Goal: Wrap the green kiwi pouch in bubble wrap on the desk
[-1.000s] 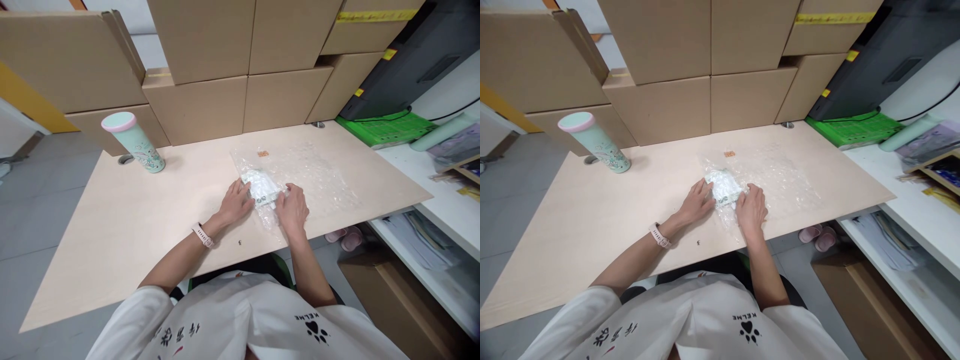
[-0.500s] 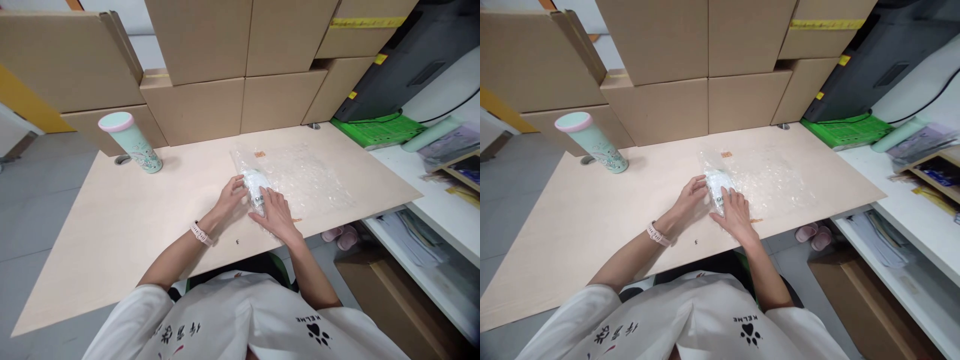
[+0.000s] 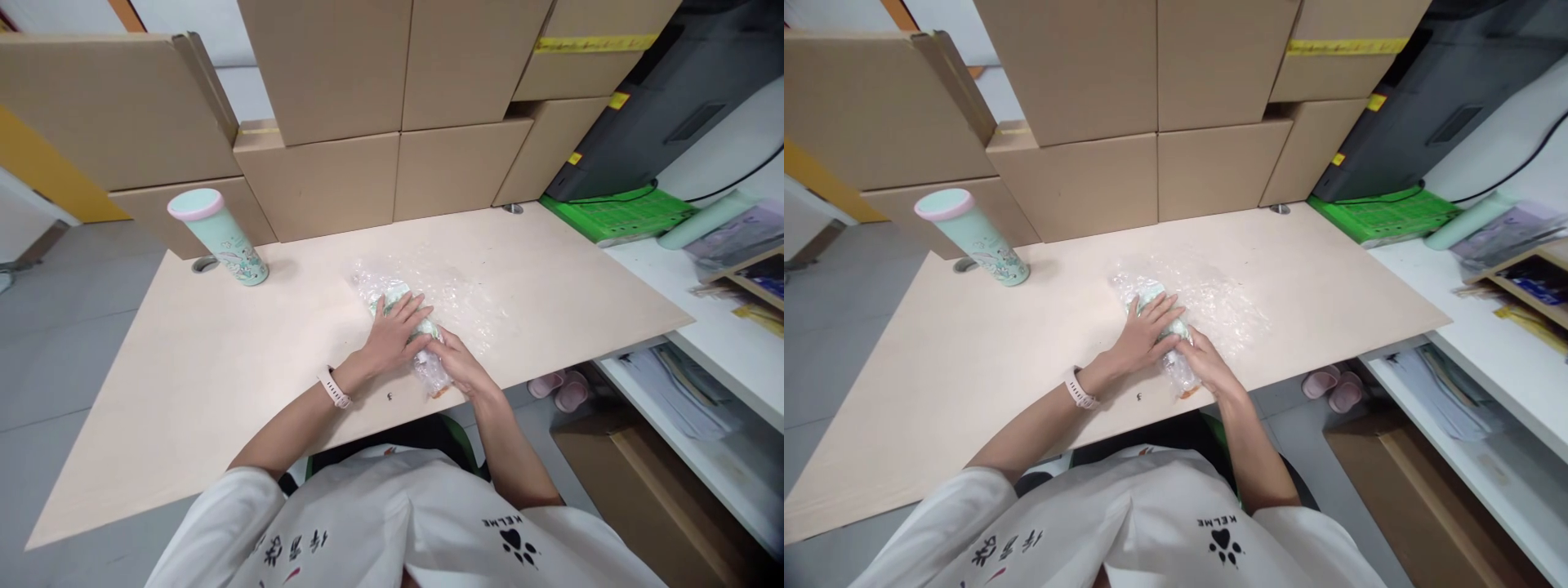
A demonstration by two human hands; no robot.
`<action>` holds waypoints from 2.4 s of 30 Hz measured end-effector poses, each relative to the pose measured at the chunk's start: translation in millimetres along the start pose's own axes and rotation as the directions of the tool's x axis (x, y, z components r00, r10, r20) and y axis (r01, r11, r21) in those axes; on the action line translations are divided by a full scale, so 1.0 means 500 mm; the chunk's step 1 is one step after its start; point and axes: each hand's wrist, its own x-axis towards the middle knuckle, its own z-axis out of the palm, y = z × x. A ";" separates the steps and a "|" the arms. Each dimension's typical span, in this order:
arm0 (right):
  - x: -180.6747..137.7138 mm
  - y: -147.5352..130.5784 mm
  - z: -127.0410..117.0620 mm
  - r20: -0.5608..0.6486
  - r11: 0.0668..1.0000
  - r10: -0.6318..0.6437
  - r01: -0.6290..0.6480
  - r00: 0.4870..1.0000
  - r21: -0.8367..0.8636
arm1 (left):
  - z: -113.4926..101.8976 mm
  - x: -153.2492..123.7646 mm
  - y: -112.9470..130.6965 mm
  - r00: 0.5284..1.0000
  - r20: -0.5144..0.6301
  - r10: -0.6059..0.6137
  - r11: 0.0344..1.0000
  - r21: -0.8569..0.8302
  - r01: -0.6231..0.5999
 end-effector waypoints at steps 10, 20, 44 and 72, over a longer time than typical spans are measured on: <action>-0.064 0.017 -0.027 -0.165 0.897 -0.156 0.069 0.974 -0.437 | 0.023 0.008 -0.024 0.992 0.116 0.038 0.999 0.024 -0.041; -0.116 -0.002 -0.061 -0.329 0.575 -0.515 0.035 0.792 -0.817 | 0.051 0.017 0.013 0.998 -0.021 -0.052 0.989 0.136 0.055; -0.064 -0.003 -0.024 0.152 0.673 -0.270 0.299 0.951 -0.676 | -0.063 -0.020 -0.004 0.690 0.207 -0.693 0.074 -0.932 0.354; -0.059 0.008 -0.146 -0.237 0.487 -0.340 -0.045 0.910 -0.872 | 0.114 0.046 0.097 0.999 0.033 -0.004 0.909 0.416 -0.011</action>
